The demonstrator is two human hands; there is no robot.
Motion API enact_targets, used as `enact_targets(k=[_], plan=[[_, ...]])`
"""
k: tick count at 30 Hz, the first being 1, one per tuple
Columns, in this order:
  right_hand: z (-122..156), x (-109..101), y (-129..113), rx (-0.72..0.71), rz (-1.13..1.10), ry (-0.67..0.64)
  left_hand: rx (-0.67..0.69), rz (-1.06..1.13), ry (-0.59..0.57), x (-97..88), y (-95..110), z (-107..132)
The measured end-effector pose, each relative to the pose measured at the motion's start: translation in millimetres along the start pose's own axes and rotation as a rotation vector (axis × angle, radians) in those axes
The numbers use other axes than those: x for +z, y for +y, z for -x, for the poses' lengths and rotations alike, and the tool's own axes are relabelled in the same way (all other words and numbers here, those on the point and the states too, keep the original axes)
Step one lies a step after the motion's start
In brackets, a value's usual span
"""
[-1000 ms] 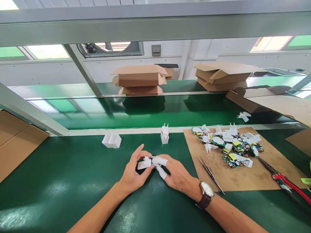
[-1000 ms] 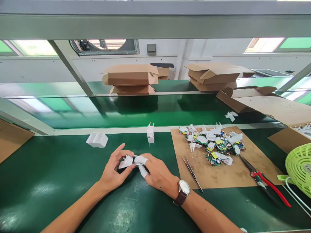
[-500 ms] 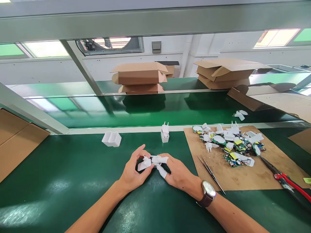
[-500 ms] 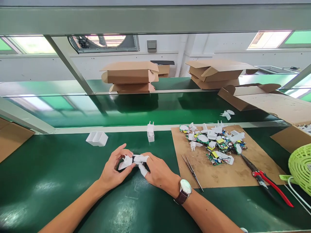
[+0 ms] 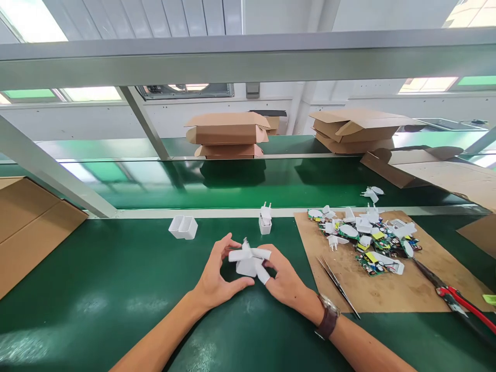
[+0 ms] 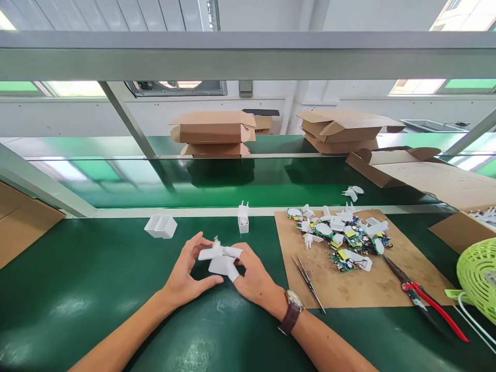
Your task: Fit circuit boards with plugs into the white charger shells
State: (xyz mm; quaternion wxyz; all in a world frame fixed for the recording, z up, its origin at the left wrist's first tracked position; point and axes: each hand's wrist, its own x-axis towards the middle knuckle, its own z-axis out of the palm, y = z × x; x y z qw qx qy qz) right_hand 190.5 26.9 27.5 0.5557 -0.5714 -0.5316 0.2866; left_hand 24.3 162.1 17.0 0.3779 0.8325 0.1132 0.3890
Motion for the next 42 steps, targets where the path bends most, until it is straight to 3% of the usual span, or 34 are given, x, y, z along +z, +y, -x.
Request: enact_targets(k=[4, 7, 10, 24, 30, 33, 37, 39, 42], plan=[[-4, 4, -5, 0.377, -0.609, -0.015, 0.154, -0.099, 0.011, 3.9, 5, 1], [-5, 6, -10, 0.474, -0.767, -0.025, 0.263, -0.131, 0.018, 6.2, 9, 0], [-5, 8, -12, 0.504, -0.8, -0.024, 0.3, -0.144, 0.025, 6.2, 10, -2], [-3, 8, -8, 0.505, -0.794, -0.07, 0.151, -0.133, -0.006, 5.3, 11, 0], [-3, 10, -6, 0.5, -0.759, -0.06, 0.183, -0.152, -0.008, 4.8, 10, 0], [-3, 9, -5, 0.407, -0.602, 0.031, 0.169, -0.177, -0.016, 4.3, 10, 0], [-2, 0, -3, 0.044, -0.115, 0.255, 0.068, -0.176, -0.067, 5.6, 9, 3], [0, -5, -1, -0.155, 0.165, 0.23, 0.028, -0.136, -0.113, 7.5, 8, 4], [2, -9, 3, -0.318, 0.417, 0.102, -0.026, -0.071, -0.162, 10.0, 7, 6]])
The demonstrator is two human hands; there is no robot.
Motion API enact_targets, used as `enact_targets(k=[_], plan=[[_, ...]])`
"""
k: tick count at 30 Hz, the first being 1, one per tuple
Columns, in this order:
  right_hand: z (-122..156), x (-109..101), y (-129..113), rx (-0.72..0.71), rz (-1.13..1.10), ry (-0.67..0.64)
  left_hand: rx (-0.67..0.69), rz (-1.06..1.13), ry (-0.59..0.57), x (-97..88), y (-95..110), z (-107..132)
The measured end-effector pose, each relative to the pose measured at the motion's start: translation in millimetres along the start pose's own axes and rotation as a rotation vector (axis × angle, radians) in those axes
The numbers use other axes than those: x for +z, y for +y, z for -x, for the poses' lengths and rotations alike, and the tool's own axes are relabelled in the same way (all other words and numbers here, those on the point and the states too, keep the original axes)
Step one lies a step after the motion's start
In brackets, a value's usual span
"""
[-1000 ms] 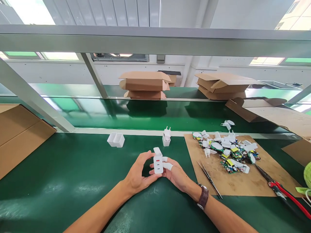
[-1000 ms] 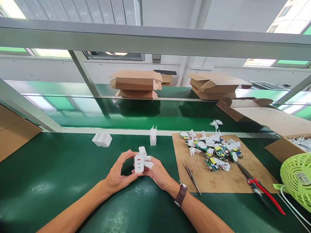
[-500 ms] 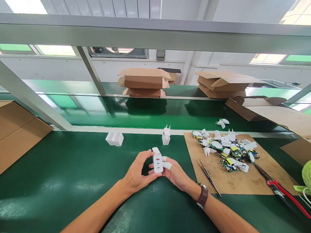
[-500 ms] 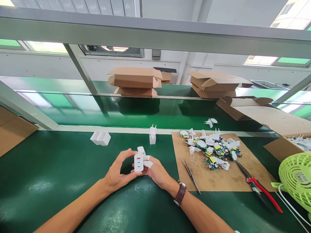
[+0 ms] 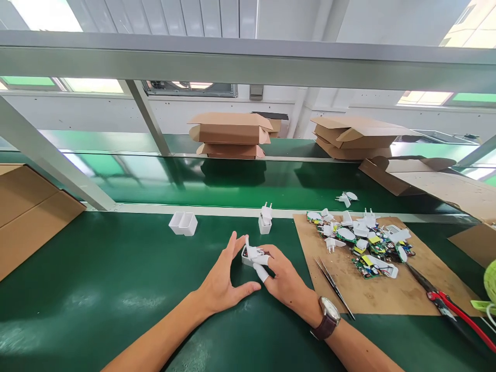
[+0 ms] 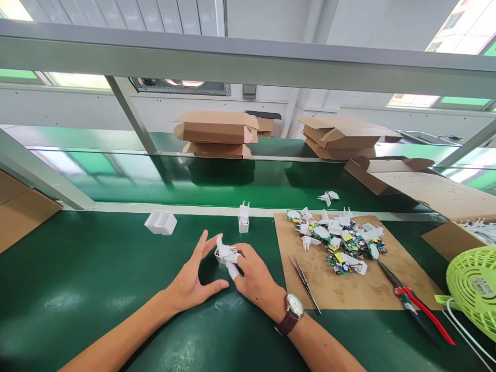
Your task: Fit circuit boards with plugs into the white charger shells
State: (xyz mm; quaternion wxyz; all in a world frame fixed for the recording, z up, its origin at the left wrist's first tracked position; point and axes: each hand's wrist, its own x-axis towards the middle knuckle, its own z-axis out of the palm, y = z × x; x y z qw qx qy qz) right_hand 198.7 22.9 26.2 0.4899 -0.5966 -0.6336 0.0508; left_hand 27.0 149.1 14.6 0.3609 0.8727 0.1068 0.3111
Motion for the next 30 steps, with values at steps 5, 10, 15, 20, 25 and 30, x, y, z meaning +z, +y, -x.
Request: enact_targets(k=[5, 10, 15, 20, 25, 30], plan=[[1, -1, -4, -0.046, 0.022, 0.07, -0.028, 0.041, 0.001, -1.9, 3, -1], [0, -5, -5, -0.046, 0.047, -0.009, -0.106, 0.055, -0.013, -3.9, 8, -1], [0, 3, 0, 0.104, -0.078, 0.003, -0.178, -0.003, -0.016, 1.0, 3, 1], [-1, 13, -5, 0.621, -0.7, -0.037, 0.079, -0.066, 0.113, 4.3, -3, 2], [-1, 12, -11, 0.731, -0.885, -0.135, 0.176, -0.091, 0.158, 2.4, 2, 2], [-1, 10, -12, 0.752, -0.874, -0.137, 0.152, -0.077, 0.12, 0.3, 4, 1]])
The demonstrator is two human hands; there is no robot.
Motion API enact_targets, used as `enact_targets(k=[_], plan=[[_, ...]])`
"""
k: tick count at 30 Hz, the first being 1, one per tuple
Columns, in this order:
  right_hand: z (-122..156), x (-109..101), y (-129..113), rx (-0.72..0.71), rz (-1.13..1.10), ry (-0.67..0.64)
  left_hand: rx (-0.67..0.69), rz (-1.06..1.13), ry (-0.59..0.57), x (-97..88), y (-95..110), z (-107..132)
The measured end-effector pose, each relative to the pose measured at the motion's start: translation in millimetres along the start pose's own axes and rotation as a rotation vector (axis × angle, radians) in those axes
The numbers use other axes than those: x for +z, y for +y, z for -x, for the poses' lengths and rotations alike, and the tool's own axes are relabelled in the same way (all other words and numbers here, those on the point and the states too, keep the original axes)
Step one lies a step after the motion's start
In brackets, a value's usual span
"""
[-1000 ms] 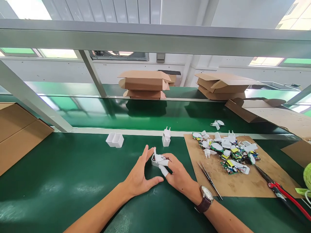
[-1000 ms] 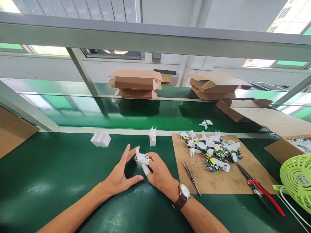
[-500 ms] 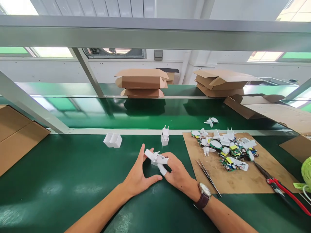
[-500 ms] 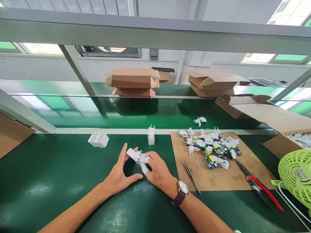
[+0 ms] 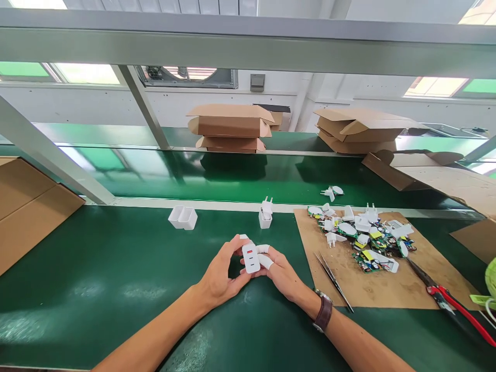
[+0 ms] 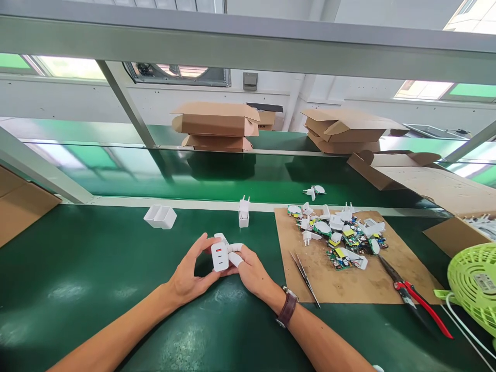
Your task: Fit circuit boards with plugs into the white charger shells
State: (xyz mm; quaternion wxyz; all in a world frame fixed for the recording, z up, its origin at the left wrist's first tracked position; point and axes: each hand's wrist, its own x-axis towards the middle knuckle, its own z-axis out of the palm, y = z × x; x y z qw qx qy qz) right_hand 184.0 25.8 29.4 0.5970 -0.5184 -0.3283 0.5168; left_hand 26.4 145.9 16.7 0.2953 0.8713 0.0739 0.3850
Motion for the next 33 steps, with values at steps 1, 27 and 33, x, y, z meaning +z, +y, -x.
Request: enact_targets(k=[1, 27, 33], plan=[[0, 0, 0, 0.0, -0.001, -0.004, -0.003, 0.007, 0.001, -0.3, 0, 0], [-13, 4, 6, -0.319, 0.163, 0.214, -0.532, -0.107, 0.052, -13.1, -45, -36], [-20, 1, 5, -0.426, 0.283, 0.367, -0.383, -0.123, -0.052, -11.3, -35, -55]])
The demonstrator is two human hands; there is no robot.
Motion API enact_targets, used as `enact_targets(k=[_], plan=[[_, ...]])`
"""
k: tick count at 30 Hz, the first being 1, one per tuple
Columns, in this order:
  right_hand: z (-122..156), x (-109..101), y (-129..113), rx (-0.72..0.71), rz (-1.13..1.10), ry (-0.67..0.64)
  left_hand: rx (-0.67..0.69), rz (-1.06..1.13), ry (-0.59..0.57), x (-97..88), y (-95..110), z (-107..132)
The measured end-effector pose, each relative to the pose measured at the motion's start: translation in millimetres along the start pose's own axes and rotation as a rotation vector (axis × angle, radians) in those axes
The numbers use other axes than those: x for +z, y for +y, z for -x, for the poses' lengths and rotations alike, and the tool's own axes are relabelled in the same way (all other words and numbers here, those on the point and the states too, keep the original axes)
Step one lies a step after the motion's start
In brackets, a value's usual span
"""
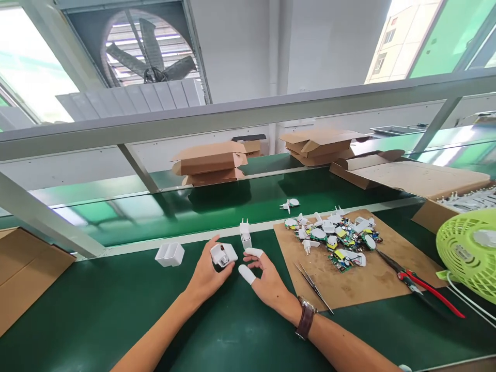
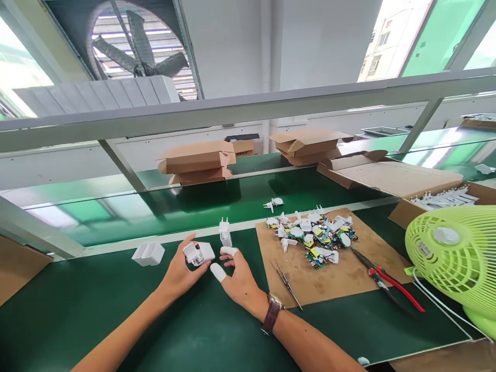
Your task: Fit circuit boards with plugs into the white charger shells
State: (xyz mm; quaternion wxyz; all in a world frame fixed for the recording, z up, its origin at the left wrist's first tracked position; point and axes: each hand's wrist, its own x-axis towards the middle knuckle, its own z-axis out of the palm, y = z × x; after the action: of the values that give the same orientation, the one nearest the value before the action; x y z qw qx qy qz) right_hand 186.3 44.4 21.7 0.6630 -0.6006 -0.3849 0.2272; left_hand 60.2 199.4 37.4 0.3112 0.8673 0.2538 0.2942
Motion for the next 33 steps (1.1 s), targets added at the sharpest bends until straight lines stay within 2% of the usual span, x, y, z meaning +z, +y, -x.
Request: enact_targets(k=[3, 5, 7, 11, 14, 16, 20, 25, 33], plan=[[0, 1, -4, 0.001, -0.061, -0.021, 0.214, -0.097, -0.071, 2.4, 1, 9], [1, 1, -7, 0.04, -0.154, -0.037, 0.35, -0.176, -0.052, 1.6, 1, 16], [0, 1, -9, 0.081, -0.241, -0.039, 0.428, -0.232, 0.005, -1.6, 4, 23], [-4, -1, -8, 0.12, -0.308, 0.012, 0.463, -0.212, 0.119, -8.2, 13, 35], [-4, -2, -5, 0.092, -0.163, 0.066, 0.477, -0.105, 0.174, -6.4, 18, 43], [-1, -3, -3, 0.061, -0.036, 0.05, 0.49, -0.044, 0.187, -2.9, 20, 47], [7, -5, -5, 0.04, 0.039, -0.071, 0.536, 0.036, 0.179, 0.2, 23, 51], [14, -8, -10, -0.007, 0.06, -0.118, 0.572, 0.086, 0.161, -3.5, 29, 52], [18, -10, -12, -0.013, 0.039, -0.153, 0.492, 0.085, 0.098, -3.4, 29, 57]])
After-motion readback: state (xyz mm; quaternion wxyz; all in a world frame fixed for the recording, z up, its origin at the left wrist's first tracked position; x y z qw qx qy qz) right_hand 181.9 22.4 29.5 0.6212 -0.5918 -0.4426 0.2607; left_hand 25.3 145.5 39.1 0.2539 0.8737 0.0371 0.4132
